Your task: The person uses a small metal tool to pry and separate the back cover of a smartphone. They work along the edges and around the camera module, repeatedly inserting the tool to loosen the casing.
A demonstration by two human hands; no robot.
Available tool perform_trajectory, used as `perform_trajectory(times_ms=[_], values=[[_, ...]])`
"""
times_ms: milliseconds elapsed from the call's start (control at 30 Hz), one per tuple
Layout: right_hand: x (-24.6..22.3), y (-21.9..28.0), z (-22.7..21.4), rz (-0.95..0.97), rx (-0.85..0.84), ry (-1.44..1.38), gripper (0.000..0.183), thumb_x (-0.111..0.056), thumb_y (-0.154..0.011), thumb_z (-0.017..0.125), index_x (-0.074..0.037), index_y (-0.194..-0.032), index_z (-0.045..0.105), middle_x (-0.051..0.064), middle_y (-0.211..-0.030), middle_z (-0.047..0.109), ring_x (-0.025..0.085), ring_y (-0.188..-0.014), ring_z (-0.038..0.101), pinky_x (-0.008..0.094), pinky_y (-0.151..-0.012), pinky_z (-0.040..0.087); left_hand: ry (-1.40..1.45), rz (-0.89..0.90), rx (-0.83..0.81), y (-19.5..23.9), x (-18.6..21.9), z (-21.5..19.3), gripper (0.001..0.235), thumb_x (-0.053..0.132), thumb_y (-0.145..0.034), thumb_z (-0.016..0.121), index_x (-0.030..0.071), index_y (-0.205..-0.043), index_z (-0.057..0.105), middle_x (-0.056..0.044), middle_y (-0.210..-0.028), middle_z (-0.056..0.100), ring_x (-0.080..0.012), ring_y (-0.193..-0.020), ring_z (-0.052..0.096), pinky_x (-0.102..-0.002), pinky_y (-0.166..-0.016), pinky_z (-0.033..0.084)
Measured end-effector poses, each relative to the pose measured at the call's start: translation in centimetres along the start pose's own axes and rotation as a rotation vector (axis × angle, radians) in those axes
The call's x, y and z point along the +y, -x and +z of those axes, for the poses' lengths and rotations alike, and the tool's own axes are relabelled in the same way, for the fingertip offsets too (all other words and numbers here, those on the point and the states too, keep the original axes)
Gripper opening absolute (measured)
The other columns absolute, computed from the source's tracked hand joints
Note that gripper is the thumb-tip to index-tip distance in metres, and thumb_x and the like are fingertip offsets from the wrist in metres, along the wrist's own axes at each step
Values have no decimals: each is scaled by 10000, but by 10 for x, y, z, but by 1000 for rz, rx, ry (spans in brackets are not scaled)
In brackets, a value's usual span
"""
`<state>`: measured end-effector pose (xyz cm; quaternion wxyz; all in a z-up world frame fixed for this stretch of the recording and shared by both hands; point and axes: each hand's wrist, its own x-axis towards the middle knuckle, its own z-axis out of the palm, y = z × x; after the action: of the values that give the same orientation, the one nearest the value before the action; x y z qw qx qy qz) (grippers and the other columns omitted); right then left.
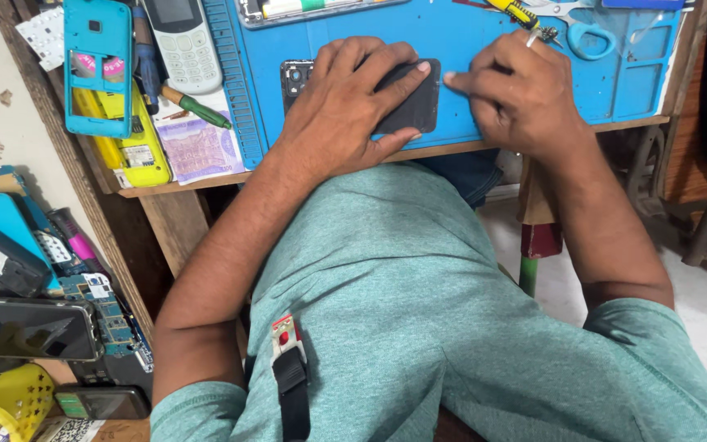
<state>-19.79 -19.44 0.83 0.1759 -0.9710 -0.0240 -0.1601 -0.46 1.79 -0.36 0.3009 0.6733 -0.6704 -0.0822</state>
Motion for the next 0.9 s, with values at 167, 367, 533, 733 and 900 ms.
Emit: perform_trajectory(times_ms=[167, 367, 533, 733, 900], values=[[-3, -4, -4, -59, -53, -38, 188, 8, -834, 764, -132, -955, 794, 15, -915, 643, 220, -799, 615, 360, -705, 484, 67, 37, 7, 3, -3, 0, 609, 398, -872, 864, 79, -1362, 693, -94, -1455, 533, -315, -1323, 495, -494, -1134, 402], [-3, -12, 0, 41, 77, -10, 233, 61, -871, 730, -82, -1040, 805, 52, -933, 649, 226, -856, 632, 341, -760, 506, 34, 64, -7, 8, 2, -5, 555, 340, -852, 869, 95, -1322, 705, -91, -1485, 535, -306, -1349, 509, -524, -1184, 388], [-5, -5, -8, 142, 196, -135, 174, 92, -934, 710, -26, -1056, 750, 97, -1020, 660, 272, -937, 656, 355, -840, 528, -34, -188, 72, 25, 26, -25, 649, 430, -824, 876, 69, -1328, 683, -137, -1418, 524, -352, -1322, 484, -563, -1174, 355], [-18, 5, -14, 94, 20, -182, 157, 104, -986, 626, -18, -1083, 642, 114, -1141, 687, 294, -1024, 675, 362, -900, 541, -99, -224, -18, 47, 8, -45, 670, 440, -874, 832, 75, -1413, 670, -88, -1466, 539, -339, -1331, 475, -522, -1159, 362], [-22, -5, -18, 78, -21, -133, 128, 50, -1021, 686, -56, -1092, 679, 90, -1127, 702, 282, -971, 667, 367, -869, 541, -134, 26, -35, 33, -2, -26, 452, 350, -989, 770, 163, -1395, 702, -11, -1571, 527, -268, -1443, 490, -447, -1226, 374]])
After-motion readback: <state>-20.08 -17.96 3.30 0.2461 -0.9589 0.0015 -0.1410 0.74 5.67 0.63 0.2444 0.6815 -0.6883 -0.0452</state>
